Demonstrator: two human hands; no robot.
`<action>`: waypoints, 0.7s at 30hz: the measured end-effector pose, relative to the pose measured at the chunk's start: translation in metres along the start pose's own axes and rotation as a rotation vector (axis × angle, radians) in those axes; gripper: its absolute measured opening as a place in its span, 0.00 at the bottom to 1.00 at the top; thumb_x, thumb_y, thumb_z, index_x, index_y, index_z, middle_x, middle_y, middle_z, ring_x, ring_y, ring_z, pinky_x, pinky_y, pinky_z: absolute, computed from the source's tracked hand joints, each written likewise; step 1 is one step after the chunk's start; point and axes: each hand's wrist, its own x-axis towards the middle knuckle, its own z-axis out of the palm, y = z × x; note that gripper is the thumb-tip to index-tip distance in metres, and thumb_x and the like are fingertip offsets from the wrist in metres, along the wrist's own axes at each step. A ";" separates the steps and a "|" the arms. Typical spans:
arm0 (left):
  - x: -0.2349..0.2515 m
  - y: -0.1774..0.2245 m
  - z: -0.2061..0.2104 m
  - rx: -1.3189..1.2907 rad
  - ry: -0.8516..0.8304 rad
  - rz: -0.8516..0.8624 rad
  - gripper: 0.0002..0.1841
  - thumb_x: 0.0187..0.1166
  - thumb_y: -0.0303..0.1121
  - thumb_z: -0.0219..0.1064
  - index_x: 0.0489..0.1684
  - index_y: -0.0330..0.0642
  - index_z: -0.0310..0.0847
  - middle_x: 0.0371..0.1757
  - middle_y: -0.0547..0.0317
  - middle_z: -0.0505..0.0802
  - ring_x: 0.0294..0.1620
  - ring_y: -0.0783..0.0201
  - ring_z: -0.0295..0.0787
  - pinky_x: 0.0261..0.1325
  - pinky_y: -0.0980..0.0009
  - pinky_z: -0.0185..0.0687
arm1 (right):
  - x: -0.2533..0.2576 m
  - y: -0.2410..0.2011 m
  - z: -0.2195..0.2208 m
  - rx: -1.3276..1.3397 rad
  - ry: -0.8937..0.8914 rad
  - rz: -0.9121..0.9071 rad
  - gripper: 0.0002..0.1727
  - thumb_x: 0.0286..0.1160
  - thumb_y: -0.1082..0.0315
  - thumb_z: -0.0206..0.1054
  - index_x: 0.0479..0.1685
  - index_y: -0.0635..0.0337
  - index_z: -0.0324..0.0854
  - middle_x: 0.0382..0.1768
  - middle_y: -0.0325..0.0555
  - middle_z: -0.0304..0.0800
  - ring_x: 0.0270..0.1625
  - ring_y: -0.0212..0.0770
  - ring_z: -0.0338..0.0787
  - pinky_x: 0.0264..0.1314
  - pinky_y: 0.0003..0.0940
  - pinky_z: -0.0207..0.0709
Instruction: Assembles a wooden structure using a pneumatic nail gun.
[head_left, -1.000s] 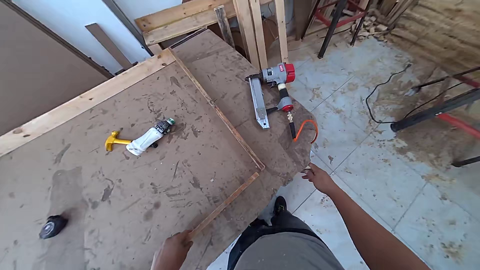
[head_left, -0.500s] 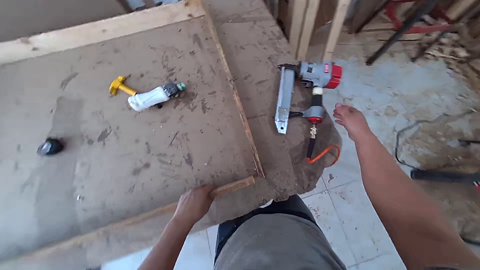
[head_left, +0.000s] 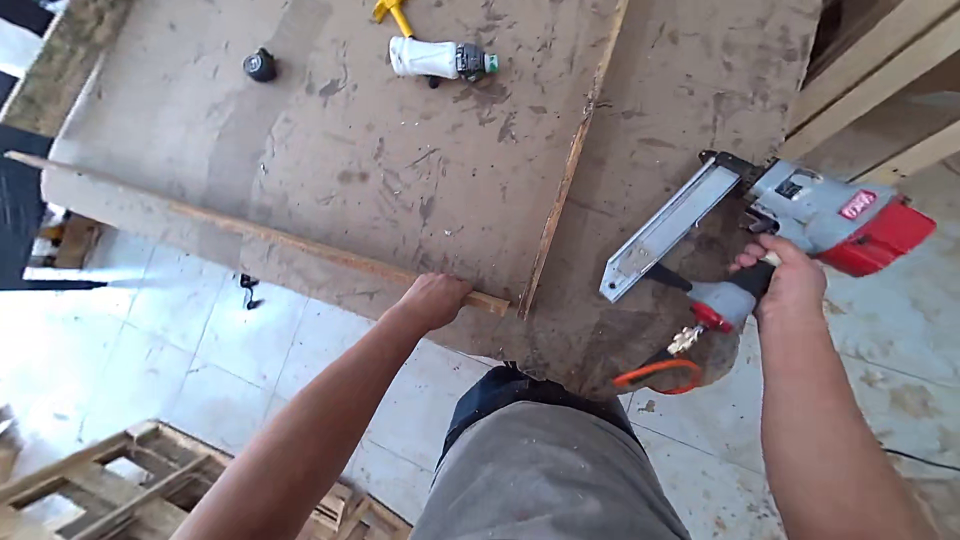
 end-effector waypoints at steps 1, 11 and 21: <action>0.000 0.001 0.000 0.001 0.001 -0.002 0.12 0.85 0.39 0.64 0.61 0.55 0.86 0.59 0.57 0.94 0.59 0.48 0.92 0.58 0.42 0.87 | -0.025 0.003 -0.008 -0.001 -0.035 -0.039 0.02 0.78 0.63 0.65 0.39 0.46 0.77 0.21 0.30 0.80 0.22 0.32 0.83 0.31 0.34 0.87; 0.004 0.001 -0.003 0.053 0.039 0.064 0.13 0.84 0.38 0.66 0.61 0.50 0.88 0.53 0.47 0.94 0.58 0.42 0.91 0.58 0.37 0.84 | -0.168 0.066 -0.082 0.097 -0.546 0.114 0.19 0.64 0.59 0.69 0.55 0.52 0.86 0.14 0.33 0.78 0.15 0.32 0.81 0.24 0.33 0.85; 0.006 0.006 -0.005 0.115 0.059 0.094 0.11 0.85 0.40 0.66 0.54 0.47 0.87 0.44 0.49 0.94 0.53 0.44 0.92 0.58 0.40 0.83 | -0.195 0.143 -0.063 0.027 -0.541 0.327 0.17 0.67 0.63 0.63 0.54 0.57 0.84 0.15 0.35 0.76 0.15 0.32 0.80 0.24 0.32 0.84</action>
